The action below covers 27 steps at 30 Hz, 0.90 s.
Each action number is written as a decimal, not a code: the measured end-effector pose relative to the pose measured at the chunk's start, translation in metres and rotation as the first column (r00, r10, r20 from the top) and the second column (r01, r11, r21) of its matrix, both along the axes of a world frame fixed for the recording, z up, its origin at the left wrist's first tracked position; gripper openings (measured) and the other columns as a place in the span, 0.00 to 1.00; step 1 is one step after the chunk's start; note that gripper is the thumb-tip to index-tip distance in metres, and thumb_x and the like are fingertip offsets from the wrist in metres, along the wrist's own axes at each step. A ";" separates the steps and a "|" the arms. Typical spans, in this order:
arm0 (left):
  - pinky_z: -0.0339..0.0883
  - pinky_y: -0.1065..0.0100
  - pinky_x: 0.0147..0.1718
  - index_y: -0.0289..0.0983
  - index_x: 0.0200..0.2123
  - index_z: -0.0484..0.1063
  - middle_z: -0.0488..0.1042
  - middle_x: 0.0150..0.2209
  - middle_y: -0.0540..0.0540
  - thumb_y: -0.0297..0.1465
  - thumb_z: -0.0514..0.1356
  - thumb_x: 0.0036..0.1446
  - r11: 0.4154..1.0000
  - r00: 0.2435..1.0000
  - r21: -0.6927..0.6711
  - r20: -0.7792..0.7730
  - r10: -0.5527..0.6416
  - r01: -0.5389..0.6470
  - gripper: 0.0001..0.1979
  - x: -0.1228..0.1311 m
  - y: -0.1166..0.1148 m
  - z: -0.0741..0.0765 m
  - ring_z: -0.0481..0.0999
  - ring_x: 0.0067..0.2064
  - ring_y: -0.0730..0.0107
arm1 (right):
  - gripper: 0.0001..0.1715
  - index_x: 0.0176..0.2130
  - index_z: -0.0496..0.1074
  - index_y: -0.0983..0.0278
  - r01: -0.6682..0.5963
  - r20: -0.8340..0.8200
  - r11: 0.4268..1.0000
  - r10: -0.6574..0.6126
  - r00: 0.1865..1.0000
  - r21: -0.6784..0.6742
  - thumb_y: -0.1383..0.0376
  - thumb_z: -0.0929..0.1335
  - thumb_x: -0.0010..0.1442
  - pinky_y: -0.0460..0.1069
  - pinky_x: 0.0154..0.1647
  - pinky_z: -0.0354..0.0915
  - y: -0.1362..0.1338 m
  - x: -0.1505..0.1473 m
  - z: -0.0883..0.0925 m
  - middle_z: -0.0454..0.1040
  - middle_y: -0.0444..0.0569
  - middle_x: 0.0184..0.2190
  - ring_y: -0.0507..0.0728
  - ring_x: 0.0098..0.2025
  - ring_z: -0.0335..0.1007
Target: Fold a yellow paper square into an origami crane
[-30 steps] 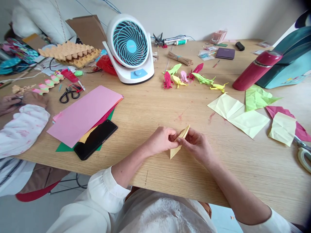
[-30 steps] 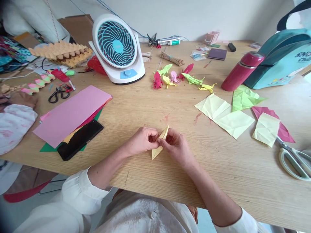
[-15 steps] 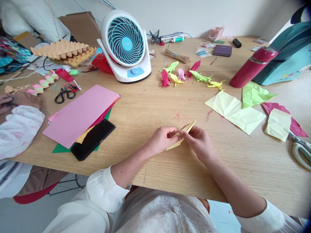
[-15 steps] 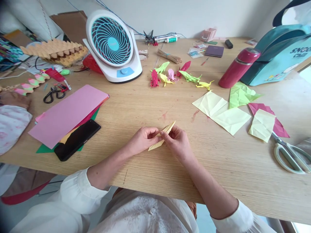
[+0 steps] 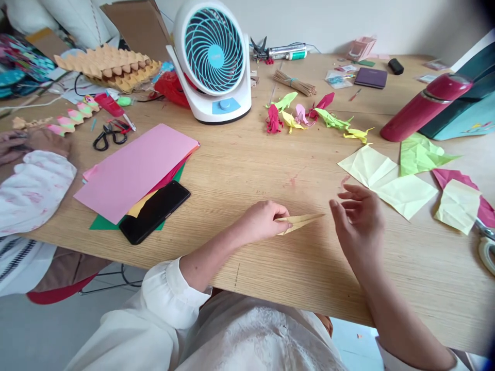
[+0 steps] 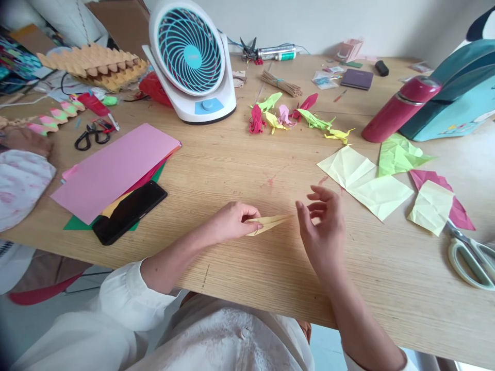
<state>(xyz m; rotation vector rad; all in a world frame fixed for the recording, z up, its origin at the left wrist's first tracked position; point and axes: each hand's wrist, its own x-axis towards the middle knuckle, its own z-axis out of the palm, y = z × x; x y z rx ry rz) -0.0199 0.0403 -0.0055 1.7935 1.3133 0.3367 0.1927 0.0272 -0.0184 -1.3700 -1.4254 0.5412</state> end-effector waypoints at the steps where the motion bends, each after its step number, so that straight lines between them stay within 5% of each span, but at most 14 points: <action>1: 0.52 0.71 0.26 0.36 0.29 0.77 0.72 0.24 0.52 0.33 0.61 0.55 0.999 0.998 0.029 -0.047 -0.031 0.032 0.08 0.000 -0.002 0.003 0.68 0.27 0.74 | 0.13 0.48 0.71 0.59 0.015 0.144 0.995 -0.029 0.989 0.097 0.63 0.71 0.62 0.51 0.37 0.68 -0.007 0.003 0.003 0.73 0.49 0.43 0.53 0.36 0.70; 4: 0.59 0.70 0.31 0.36 0.29 0.77 0.76 0.33 0.48 0.33 0.61 0.58 0.977 0.978 0.129 -0.141 -0.152 0.170 0.08 0.002 -0.008 0.007 0.73 0.34 0.70 | 0.14 0.49 0.73 0.59 -0.377 0.435 0.921 0.302 0.848 0.096 0.72 0.66 0.65 0.52 0.43 0.69 -0.031 0.005 0.005 0.74 0.50 0.42 0.56 0.42 0.72; 7: 0.64 0.68 0.38 0.35 0.30 0.76 0.75 0.36 0.45 0.30 0.59 0.62 0.929 0.938 0.219 -0.248 -0.242 0.298 0.09 0.004 -0.014 0.007 0.75 0.40 0.66 | 0.21 0.55 0.71 0.59 -0.573 0.511 0.819 0.491 0.705 0.004 0.76 0.64 0.66 0.52 0.43 0.69 -0.046 0.002 -0.004 0.75 0.51 0.45 0.56 0.44 0.73; 12: 0.67 0.64 0.46 0.33 0.35 0.73 0.73 0.41 0.42 0.28 0.57 0.65 0.892 0.890 0.267 -0.381 -0.250 0.365 0.07 0.009 -0.024 0.007 0.74 0.45 0.62 | 0.20 0.55 0.72 0.58 -0.571 0.495 0.816 0.534 0.685 -0.090 0.74 0.65 0.67 0.52 0.44 0.70 -0.045 -0.001 -0.018 0.74 0.51 0.46 0.56 0.44 0.73; 18: 0.68 0.61 0.44 0.33 0.42 0.70 0.72 0.44 0.41 0.33 0.63 0.63 0.898 0.899 0.363 -0.431 -0.075 0.249 0.09 0.009 -0.030 0.003 0.73 0.45 0.59 | 0.21 0.56 0.72 0.60 -0.611 0.503 0.787 0.563 0.656 -0.084 0.75 0.64 0.67 0.54 0.45 0.70 -0.042 -0.001 -0.017 0.74 0.53 0.46 0.57 0.45 0.71; 22: 0.67 0.58 0.48 0.35 0.42 0.73 0.76 0.45 0.44 0.30 0.56 0.68 0.775 0.912 0.536 -0.391 -0.123 0.334 0.06 -0.004 -0.043 -0.006 0.73 0.48 0.60 | 0.20 0.56 0.73 0.60 -0.615 0.483 0.783 0.575 0.660 -0.092 0.75 0.64 0.67 0.54 0.44 0.70 -0.041 0.000 -0.019 0.73 0.53 0.45 0.57 0.45 0.71; 25: 0.64 0.57 0.58 0.33 0.54 0.70 0.75 0.55 0.42 0.26 0.51 0.70 0.655 0.913 0.658 -0.386 -0.130 0.372 0.13 -0.013 -0.061 -0.014 0.71 0.57 0.61 | 0.22 0.57 0.72 0.60 -0.625 0.488 0.776 0.580 0.653 -0.087 0.74 0.64 0.68 0.54 0.45 0.70 -0.041 0.000 -0.019 0.73 0.54 0.45 0.57 0.46 0.71; 27: 0.57 0.53 0.65 0.31 0.60 0.67 0.71 0.61 0.40 0.27 0.51 0.70 0.625 0.882 0.649 -0.449 -0.145 0.434 0.17 -0.016 -0.073 -0.017 0.66 0.64 0.59 | 0.23 0.58 0.71 0.59 -0.630 0.493 0.772 0.582 0.646 -0.086 0.74 0.63 0.68 0.55 0.45 0.71 -0.040 0.000 -0.019 0.73 0.54 0.45 0.57 0.46 0.71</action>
